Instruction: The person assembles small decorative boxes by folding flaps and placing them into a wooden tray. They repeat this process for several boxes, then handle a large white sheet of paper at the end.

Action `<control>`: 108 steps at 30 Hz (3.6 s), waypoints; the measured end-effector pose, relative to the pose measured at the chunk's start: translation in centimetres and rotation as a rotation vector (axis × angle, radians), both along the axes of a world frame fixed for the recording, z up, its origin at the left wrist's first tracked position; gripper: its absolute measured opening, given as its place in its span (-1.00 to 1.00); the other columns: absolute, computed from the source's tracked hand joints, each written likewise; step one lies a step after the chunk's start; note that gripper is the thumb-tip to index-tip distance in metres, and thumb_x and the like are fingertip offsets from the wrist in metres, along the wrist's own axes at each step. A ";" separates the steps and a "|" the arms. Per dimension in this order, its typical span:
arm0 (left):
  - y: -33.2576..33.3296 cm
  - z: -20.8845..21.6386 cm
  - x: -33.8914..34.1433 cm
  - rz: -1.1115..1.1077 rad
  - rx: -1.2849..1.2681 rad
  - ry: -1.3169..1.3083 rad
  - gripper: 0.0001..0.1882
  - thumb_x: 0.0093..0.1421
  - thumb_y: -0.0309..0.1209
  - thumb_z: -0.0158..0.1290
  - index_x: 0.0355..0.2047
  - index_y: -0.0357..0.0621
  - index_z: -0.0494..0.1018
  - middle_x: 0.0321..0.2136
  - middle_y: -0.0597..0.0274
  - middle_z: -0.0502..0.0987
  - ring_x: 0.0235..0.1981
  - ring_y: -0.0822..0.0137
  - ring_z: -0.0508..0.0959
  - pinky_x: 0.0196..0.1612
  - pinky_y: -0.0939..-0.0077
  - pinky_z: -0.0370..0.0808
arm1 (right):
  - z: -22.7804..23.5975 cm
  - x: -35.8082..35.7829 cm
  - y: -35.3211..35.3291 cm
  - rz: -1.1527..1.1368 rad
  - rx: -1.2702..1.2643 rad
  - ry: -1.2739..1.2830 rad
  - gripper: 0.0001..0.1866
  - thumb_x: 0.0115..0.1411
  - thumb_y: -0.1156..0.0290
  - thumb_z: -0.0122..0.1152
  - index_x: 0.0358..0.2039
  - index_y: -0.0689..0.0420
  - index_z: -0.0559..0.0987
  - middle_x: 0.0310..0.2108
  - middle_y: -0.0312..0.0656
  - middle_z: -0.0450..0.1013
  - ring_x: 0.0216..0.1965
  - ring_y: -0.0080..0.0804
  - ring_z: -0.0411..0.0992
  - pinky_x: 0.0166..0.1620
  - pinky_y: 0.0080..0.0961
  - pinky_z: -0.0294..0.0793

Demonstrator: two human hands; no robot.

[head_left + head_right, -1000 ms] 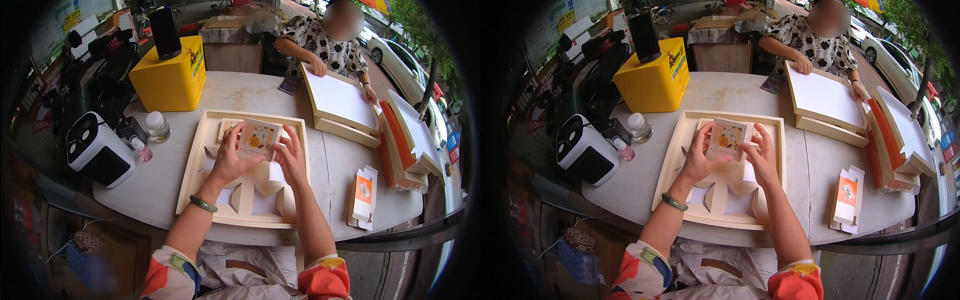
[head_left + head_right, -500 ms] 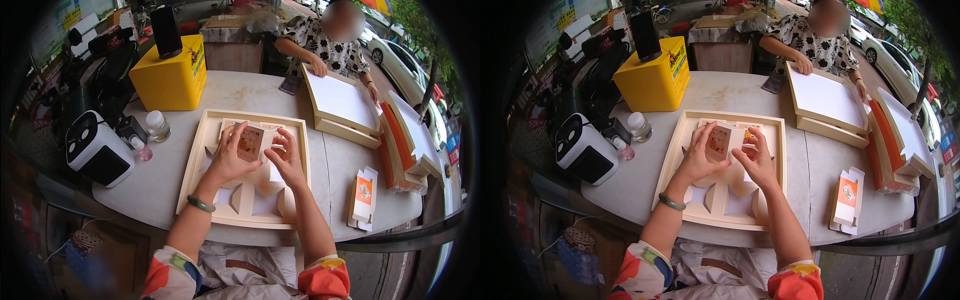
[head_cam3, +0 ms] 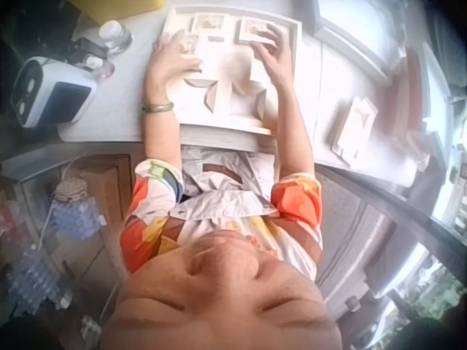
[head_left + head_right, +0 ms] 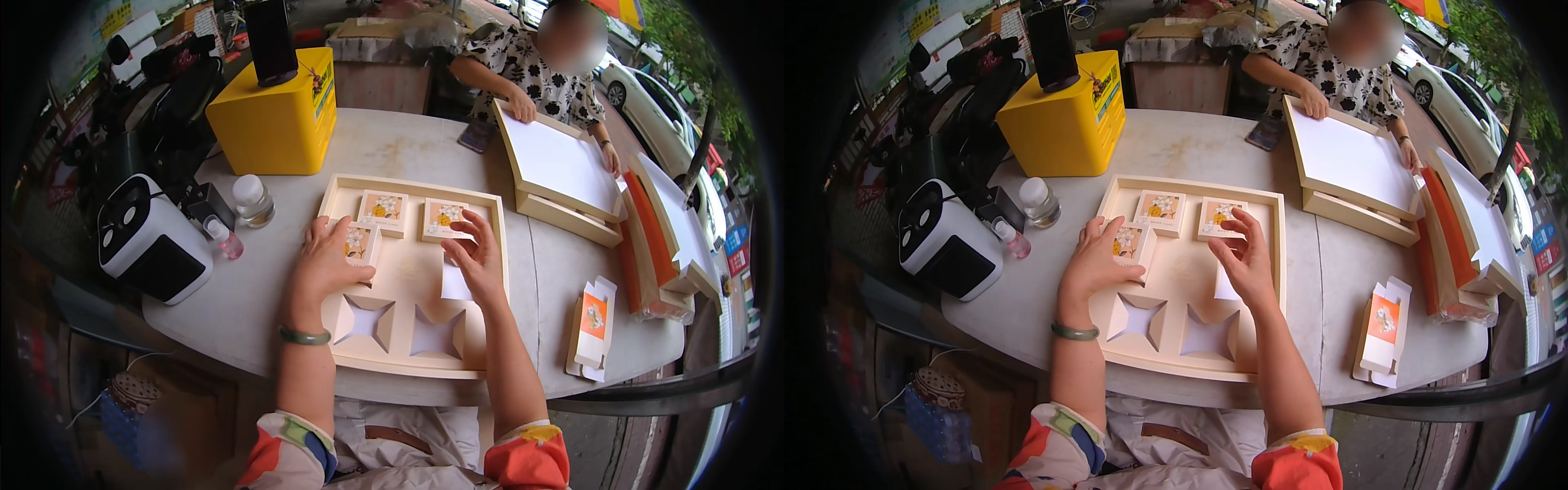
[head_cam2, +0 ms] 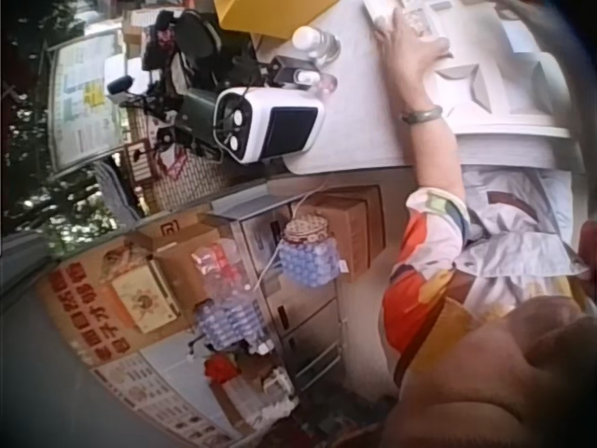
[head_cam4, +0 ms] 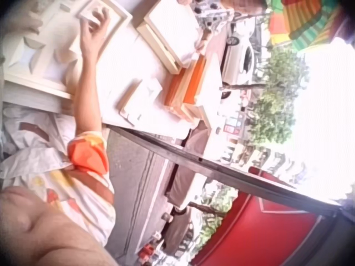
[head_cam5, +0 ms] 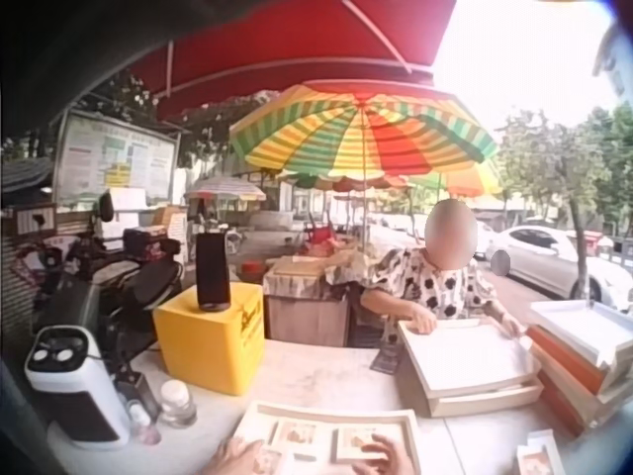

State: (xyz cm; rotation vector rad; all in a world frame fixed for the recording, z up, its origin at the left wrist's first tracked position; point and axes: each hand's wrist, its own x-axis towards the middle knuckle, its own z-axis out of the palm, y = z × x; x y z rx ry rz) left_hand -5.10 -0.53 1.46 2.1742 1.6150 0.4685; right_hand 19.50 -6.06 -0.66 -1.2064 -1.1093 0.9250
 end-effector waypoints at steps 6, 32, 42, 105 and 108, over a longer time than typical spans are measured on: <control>-0.8 0.8 1.1 0.002 0.011 0.078 -0.01 -0.32 -0.13 0.25 0.16 -0.30 0.23 0.20 -0.10 0.15 0.13 -0.12 0.22 0.20 0.23 0.25 | -0.2 0.2 0.0 0.004 -0.010 -0.013 -0.42 0.13 0.44 0.29 0.14 0.15 0.29 -0.01 -0.08 0.33 -0.17 -0.45 0.44 -0.10 -0.51 0.47; -0.8 1.2 1.8 0.000 -0.010 0.239 -0.08 -0.28 -0.14 0.20 0.14 -0.27 0.24 0.11 0.02 0.25 0.05 -0.08 0.29 0.09 0.11 0.34 | 0.2 -0.2 -0.1 0.046 -0.028 -0.107 -0.58 0.12 0.44 0.28 -0.01 0.23 0.44 -0.12 -0.15 0.44 -0.19 -0.49 0.46 -0.10 -0.53 0.49; -0.1 1.4 2.1 -0.016 -0.074 0.307 -0.11 -0.26 -0.12 0.21 0.11 -0.25 0.25 0.04 0.01 0.29 0.06 -0.10 0.28 0.07 0.07 0.36 | -0.3 -0.2 -0.1 0.061 -0.033 -0.118 -0.59 0.13 0.43 0.27 -0.01 0.24 0.44 -0.18 -0.17 0.46 -0.21 -0.47 0.48 -0.11 -0.53 0.49; 1.1 -5.3 2.9 -0.061 0.151 0.288 -0.20 0.24 0.06 -0.14 0.30 -0.25 -0.01 0.28 -0.09 0.06 0.33 -0.06 -0.04 0.35 0.13 -0.18 | 0.6 -0.1 -1.0 0.171 -0.059 -0.295 -0.65 0.14 0.39 0.25 -0.08 0.24 0.48 -0.29 -0.12 0.52 -0.31 -0.40 0.52 -0.26 -0.50 0.53; 1.1 -5.3 2.9 -0.058 0.158 0.263 -0.20 0.23 0.05 -0.11 0.29 -0.26 0.01 0.28 -0.10 0.07 0.33 -0.07 -0.03 0.34 0.14 -0.16 | 0.7 -0.1 -1.1 0.169 -0.060 -0.308 -0.65 0.14 0.39 0.25 -0.08 0.24 0.48 -0.28 -0.11 0.52 -0.32 -0.40 0.53 -0.28 -0.50 0.53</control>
